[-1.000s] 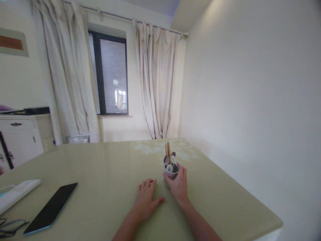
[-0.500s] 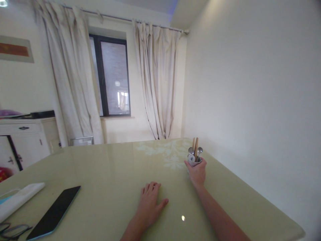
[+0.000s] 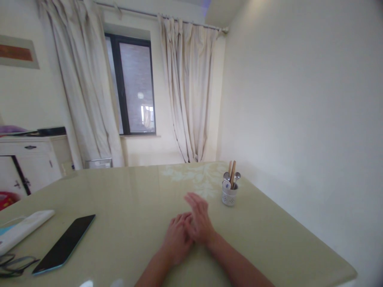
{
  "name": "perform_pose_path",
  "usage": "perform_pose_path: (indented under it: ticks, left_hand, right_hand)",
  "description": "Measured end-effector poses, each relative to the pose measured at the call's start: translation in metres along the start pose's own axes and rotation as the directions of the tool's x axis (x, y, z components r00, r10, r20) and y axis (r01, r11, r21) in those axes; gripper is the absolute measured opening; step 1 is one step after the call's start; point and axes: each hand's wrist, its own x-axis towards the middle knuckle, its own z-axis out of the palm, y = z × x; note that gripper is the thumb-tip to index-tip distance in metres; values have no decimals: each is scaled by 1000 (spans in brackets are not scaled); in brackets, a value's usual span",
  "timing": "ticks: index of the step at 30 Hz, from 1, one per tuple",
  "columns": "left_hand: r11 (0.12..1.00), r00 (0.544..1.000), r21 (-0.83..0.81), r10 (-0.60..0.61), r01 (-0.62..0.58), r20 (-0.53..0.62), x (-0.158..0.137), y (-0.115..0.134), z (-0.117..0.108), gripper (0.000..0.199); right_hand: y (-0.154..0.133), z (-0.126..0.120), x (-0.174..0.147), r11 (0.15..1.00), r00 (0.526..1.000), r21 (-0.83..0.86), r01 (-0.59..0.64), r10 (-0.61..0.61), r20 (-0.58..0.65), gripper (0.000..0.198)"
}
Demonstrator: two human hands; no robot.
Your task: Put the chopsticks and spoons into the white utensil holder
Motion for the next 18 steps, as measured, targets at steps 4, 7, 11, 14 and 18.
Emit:
perform_pose_path:
  ticks: [4,7,11,14,18]
  left_hand:
    - [1000,1000,-25,13,-13,10,1,-17,15,61]
    - [997,996,-2,73,-73,43,0,-26,20,68]
    - [987,987,-39,157,-157,9,-2,-28,23,67]
    - [984,986,-76,162,-164,-26,-1,-29,26,64]
    - [975,982,-122,182,-186,-44,2,-31,28,61]
  right_hand:
    - [-21,28,-1,979,863,190,76,-160,479,47]
    - [-20,31,-1,989,844,147,-2,-77,531,41]
    - [-20,31,-3,999,869,41,-22,-1,496,29]
    - [-23,34,-3,1000,883,-30,-7,21,470,23]
    - [-24,36,-4,997,895,-80,-7,41,444,17]
